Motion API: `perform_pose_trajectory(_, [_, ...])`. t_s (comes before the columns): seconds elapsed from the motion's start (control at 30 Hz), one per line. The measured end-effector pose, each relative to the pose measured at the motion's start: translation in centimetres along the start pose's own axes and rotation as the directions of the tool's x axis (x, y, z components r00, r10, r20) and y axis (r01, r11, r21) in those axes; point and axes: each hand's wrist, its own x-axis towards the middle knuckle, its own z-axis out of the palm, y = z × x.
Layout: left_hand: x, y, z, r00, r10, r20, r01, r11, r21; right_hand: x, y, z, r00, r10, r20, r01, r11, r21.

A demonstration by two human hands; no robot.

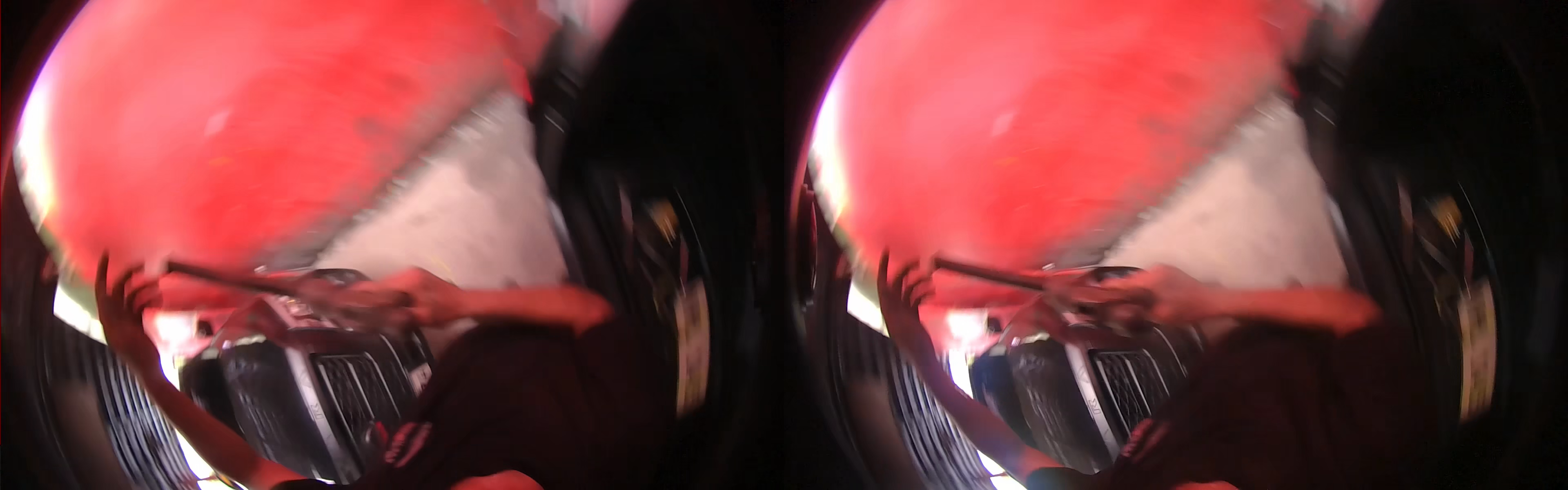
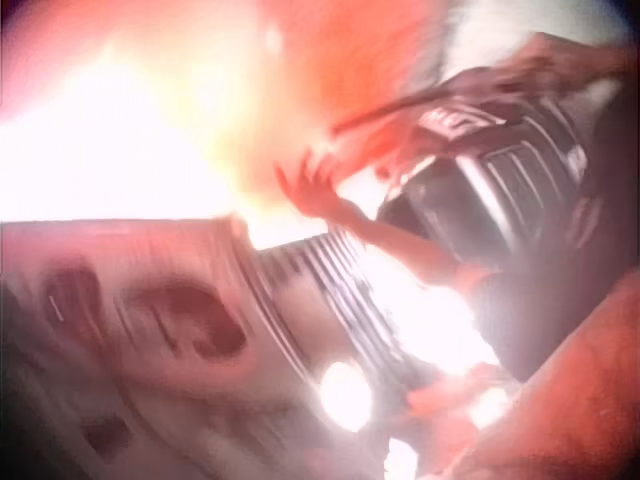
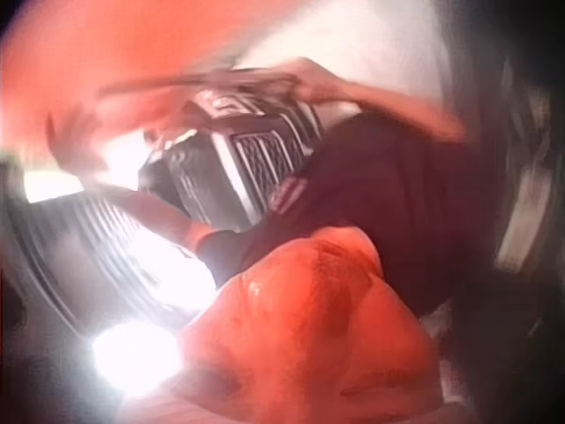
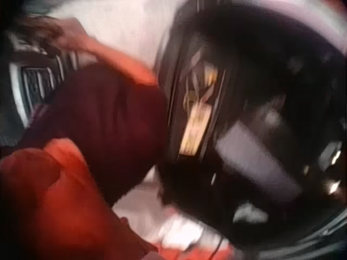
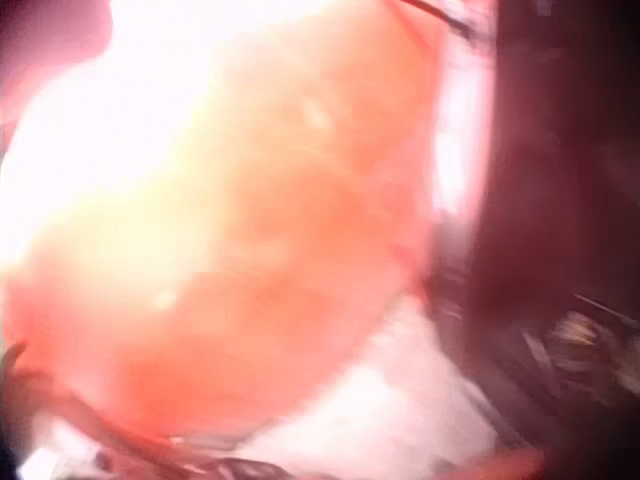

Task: The person uses a hammer and a metal rod to tap and shape the inner metal panel of a car's rear quarter. They repeatedly strike the metal rod against the panel's interior surface while occasionally checking the exterior for alignment.

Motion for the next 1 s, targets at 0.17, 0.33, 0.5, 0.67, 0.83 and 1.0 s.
perform_pose_trajectory(0.17, [-7.1,-3.8,14.7,0.92,0.027,0.391,0.121,0.93,-0.348,-4.9,-1.0,-3.5,0.973,0.164,-0.164,-0.182,0.979,-0.097])
perform_pose_trajectory(0.33, [-7.3,-6.2,23.1,0.863,0.059,0.501,0.324,0.697,-0.64,-8.6,-2.3,-5.0,0.932,0.173,-0.319,-0.244,0.95,-0.195])
perform_pose_trajectory(0.5, [-9.3,-6.1,31.7,0.735,0.138,0.664,0.473,0.597,-0.648,-13.0,-3.1,-5.5,0.832,0.202,-0.517,-0.401,0.862,-0.31])
perform_pose_trajectory(0.67, [-11.9,-6.3,40.1,0.457,0.229,0.86,0.714,0.482,-0.508,-19.2,-5.2,-4.1,0.621,0.21,-0.755,-0.676,0.631,-0.381])
perform_pose_trajectory(0.83, [-18.6,-4.1,49.4,0.097,0.3,0.949,0.879,0.422,-0.223,-24.7,-6.7,-0.3,0.226,0.167,-0.96,-0.931,0.328,-0.162])
perform_pose_trajectory(1.0, [-24.6,-0.1,57.8,-0.085,0.31,0.947,0.866,0.493,-0.084,-29.8,-7.0,1.5,0.043,-0.038,-0.998,-0.956,0.288,-0.052])
